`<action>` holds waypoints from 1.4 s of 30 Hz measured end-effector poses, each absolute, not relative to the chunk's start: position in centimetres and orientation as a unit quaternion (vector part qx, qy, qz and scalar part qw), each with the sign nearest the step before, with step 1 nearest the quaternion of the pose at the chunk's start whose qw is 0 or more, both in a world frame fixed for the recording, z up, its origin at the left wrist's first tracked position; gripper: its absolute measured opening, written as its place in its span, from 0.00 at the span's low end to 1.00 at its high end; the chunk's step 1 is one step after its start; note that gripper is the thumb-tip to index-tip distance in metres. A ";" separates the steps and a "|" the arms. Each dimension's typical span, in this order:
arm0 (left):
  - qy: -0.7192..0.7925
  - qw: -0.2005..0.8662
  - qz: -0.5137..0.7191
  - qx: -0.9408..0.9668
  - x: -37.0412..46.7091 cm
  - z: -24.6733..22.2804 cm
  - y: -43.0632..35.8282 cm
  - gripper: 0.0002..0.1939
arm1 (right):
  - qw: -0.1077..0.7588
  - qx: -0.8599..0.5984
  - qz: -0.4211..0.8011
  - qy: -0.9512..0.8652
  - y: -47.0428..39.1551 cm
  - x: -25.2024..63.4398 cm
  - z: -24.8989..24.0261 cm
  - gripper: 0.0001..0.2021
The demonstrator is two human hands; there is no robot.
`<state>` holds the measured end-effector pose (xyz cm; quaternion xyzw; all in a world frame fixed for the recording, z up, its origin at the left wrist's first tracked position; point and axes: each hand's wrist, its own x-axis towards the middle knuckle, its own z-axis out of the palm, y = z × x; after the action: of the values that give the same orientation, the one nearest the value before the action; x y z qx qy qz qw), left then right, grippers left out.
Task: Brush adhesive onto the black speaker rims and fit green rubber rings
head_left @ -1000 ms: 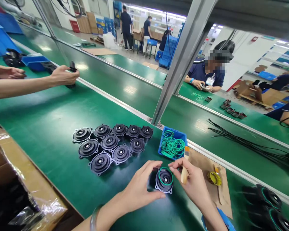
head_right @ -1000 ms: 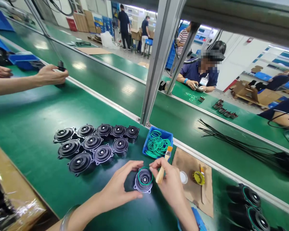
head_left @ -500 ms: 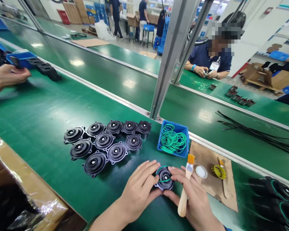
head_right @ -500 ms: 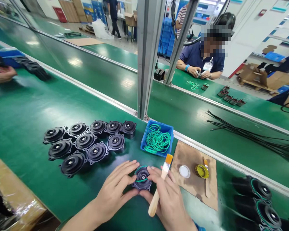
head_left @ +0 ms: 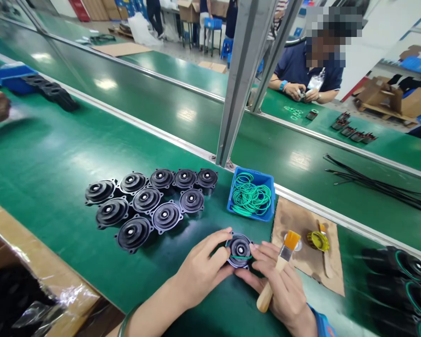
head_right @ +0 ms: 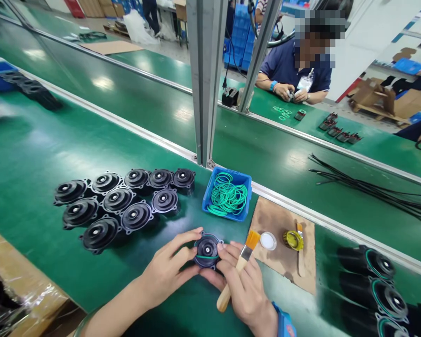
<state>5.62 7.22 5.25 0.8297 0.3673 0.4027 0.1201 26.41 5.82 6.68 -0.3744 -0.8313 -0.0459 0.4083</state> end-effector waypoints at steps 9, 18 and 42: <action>0.364 0.049 0.441 0.819 7.3 5.4 5.7 0.14 | 0.337 -0.317 0.007 -0.887 4.2 27.9 5.5 0.15; 0.462 0.202 0.410 0.760 6.3 4.9 6.8 0.25 | 0.511 -0.364 0.280 -0.726 5.6 27.2 7.9 0.05; 0.495 0.391 0.288 0.720 6.9 5.3 7.9 0.33 | 0.444 -0.504 0.456 -0.584 6.4 27.7 10.7 0.21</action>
<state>6.92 7.93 5.28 0.7204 0.4951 0.2878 0.3911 27.72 6.40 10.72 -0.5039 -0.5840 0.4559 0.4441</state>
